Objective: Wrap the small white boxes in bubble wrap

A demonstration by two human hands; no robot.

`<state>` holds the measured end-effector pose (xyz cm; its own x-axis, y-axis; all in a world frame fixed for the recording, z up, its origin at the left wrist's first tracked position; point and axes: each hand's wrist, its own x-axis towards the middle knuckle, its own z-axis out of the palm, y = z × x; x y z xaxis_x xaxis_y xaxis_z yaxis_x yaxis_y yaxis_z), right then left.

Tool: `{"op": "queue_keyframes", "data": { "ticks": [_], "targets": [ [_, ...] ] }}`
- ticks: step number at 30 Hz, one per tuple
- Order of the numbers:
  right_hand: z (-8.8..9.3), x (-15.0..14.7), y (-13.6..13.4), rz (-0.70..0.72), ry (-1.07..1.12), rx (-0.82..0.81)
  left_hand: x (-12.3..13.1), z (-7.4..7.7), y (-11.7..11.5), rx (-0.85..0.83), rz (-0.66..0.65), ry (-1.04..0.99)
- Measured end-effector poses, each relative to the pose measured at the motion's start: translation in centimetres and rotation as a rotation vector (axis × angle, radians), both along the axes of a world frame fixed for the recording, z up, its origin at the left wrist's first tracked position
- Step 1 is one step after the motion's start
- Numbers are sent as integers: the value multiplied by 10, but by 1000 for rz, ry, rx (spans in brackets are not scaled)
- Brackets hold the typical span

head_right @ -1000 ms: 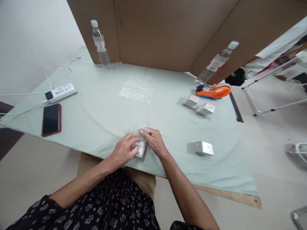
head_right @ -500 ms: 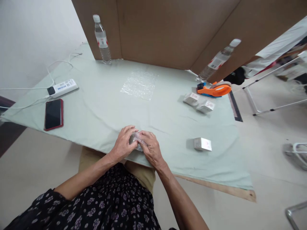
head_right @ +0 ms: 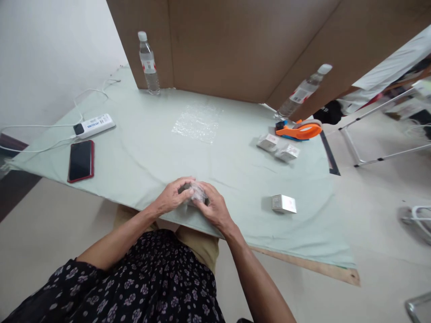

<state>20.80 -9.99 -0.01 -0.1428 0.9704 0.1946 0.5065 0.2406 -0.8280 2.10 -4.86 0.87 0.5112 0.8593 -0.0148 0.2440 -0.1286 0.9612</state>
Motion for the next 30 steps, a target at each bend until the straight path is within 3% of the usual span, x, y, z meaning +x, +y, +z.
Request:
{"op": "queue_keyframes", "data": {
  "ticks": [5, 7, 11, 15, 22, 30],
  "targets": [
    [29, -1, 0, 60, 312, -462, -16, 10, -4, -283, -219, -178],
    [36, -1, -2, 87, 335, -540, -16, 10, -10, -432, -244, -281],
    [39, -4, -5, 69, 186, -452, -9, 8, -24, -617, -99, -387],
    [38, -11, -11, -77, 125, -372, -6, 8, -31, -689, 13, -461],
    [43, -16, -13, -180, 316, -373, -9, 11, -36, -684, -30, -472],
    [44, -20, -6, -208, 415, -385, -14, 3, -41, -632, -63, -439]
  ]
}}
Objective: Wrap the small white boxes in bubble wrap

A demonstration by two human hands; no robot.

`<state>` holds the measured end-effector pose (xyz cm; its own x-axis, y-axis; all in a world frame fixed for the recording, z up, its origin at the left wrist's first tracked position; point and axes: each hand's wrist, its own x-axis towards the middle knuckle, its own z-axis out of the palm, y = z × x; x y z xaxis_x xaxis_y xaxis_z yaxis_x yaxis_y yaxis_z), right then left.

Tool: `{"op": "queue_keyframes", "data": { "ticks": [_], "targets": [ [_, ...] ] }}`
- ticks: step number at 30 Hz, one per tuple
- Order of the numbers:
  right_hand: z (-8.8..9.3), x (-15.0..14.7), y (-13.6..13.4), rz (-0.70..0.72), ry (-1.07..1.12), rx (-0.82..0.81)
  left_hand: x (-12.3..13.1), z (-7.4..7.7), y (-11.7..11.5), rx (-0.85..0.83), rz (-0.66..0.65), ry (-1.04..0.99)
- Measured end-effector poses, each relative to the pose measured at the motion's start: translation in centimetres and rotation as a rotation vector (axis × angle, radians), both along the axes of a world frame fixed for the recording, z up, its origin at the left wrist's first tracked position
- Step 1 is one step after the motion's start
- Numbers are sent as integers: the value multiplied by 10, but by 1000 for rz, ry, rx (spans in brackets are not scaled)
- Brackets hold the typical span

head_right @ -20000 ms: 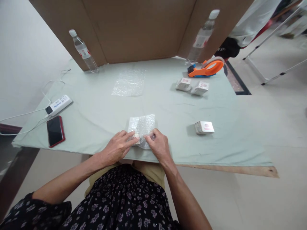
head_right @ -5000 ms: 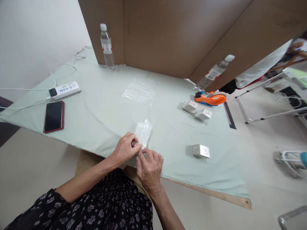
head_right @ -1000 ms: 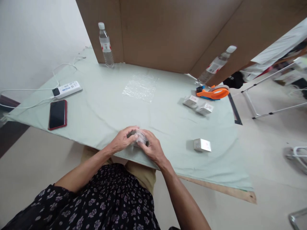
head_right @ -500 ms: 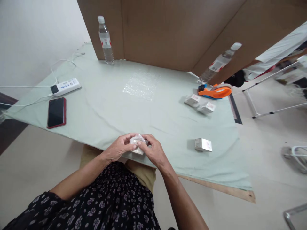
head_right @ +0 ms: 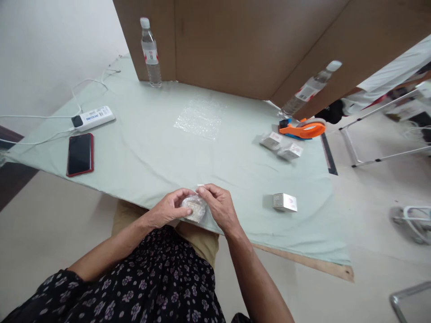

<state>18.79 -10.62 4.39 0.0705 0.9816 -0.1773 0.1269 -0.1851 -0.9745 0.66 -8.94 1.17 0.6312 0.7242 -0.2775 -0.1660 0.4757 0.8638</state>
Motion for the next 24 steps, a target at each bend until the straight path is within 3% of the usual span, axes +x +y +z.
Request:
{"op": "queue_keyframes", "data": {
  "ticks": [7, 14, 21, 24],
  "targets": [
    [4, -8, -3, -56, -109, 73, -1, 5, 3, 128, 10, 107],
    [-12, -18, -4, -140, -98, 83, -3, 5, 3, 122, 10, 138],
    [-21, -13, 7, -264, 65, -1, 0, 5, 5, 460, -41, 207],
    [-19, -10, 10, -248, 64, -9, 1, 10, 6, 507, -67, 237]
  ]
}}
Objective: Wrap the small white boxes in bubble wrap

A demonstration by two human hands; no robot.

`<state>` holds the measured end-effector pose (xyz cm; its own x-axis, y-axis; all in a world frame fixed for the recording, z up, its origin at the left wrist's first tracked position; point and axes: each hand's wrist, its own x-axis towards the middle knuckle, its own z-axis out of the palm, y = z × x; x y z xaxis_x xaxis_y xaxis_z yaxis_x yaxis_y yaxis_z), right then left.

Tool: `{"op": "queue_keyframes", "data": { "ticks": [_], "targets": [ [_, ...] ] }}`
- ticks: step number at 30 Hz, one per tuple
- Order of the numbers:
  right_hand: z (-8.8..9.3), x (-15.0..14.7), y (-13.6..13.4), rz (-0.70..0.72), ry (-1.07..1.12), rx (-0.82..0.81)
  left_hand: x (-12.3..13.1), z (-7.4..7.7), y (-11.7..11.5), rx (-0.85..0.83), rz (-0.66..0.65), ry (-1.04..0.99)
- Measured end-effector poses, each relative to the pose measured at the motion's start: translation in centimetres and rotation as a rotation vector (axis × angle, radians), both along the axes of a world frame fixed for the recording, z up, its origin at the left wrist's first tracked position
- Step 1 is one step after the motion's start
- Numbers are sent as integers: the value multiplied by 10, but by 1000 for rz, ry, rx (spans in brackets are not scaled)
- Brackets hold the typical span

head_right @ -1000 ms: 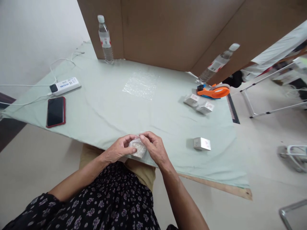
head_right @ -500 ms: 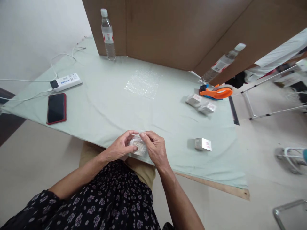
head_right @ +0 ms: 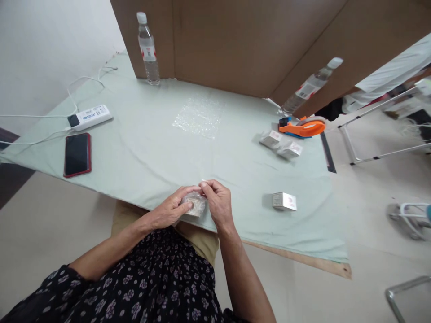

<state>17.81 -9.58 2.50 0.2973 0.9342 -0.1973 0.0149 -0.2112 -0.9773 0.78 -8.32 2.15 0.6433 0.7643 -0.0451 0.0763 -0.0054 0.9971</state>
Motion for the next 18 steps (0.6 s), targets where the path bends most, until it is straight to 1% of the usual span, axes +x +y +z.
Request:
{"op": "queue_keyframes", "data": {
  "ticks": [3, 6, 12, 15, 18],
  "targets": [
    [3, 1, 0, 9, -10, -10, 0, 3, 1, -37, 15, 15],
    [6, 1, -1, 13, 3, -32, 0, 3, 2, -130, 32, 32],
    [11, 1, -3, 52, -26, -18, 3, 0, 4, -263, 59, -11],
    [13, 0, -5, 96, -79, 13, 5, 0, 5, -335, 75, -52],
    [16, -2, -8, 133, -187, 54, 6, 2, 6, -423, 89, -88]
  ]
}}
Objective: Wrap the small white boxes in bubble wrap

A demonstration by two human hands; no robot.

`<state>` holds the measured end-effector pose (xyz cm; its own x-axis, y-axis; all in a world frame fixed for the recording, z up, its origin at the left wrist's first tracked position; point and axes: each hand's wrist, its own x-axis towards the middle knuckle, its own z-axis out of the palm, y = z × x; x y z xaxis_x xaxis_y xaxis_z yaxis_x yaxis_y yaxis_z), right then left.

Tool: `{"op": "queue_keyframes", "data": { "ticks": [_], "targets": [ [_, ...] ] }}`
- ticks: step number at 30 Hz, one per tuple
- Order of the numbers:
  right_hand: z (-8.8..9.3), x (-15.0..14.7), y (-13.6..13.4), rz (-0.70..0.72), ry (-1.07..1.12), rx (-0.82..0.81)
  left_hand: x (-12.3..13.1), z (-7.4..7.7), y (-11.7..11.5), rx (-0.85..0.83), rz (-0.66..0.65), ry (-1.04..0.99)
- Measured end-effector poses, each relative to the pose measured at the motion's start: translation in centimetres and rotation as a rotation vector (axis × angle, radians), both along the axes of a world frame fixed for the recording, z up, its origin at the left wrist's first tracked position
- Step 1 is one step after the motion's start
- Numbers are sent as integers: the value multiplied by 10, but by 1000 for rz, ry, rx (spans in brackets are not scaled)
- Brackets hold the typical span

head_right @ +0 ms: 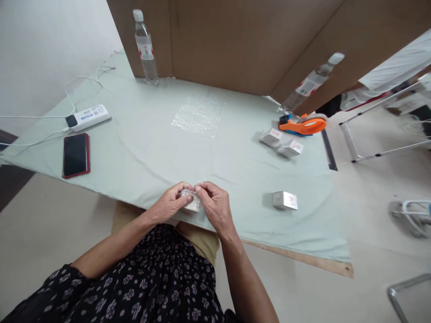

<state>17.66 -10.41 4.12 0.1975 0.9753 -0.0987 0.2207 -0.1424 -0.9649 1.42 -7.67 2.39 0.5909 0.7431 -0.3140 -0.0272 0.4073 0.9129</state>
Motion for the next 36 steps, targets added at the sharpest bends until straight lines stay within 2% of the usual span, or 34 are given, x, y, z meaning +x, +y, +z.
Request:
{"op": "queue_keyframes", "data": {
  "ticks": [9, 19, 28, 36],
  "targets": [
    [4, -2, -9, 107, -298, 262, 6, 3, -1, -44, 63, -33],
    [1, 0, -14, 102, -343, 335, 10, 3, -2, -71, 122, -45],
    [6, 10, -13, 256, -346, 334, 5, 10, 5, -372, 77, -149],
    [8, 21, -15, 353, -412, 400, 3, 13, 7, -344, 66, -196]
  ]
}}
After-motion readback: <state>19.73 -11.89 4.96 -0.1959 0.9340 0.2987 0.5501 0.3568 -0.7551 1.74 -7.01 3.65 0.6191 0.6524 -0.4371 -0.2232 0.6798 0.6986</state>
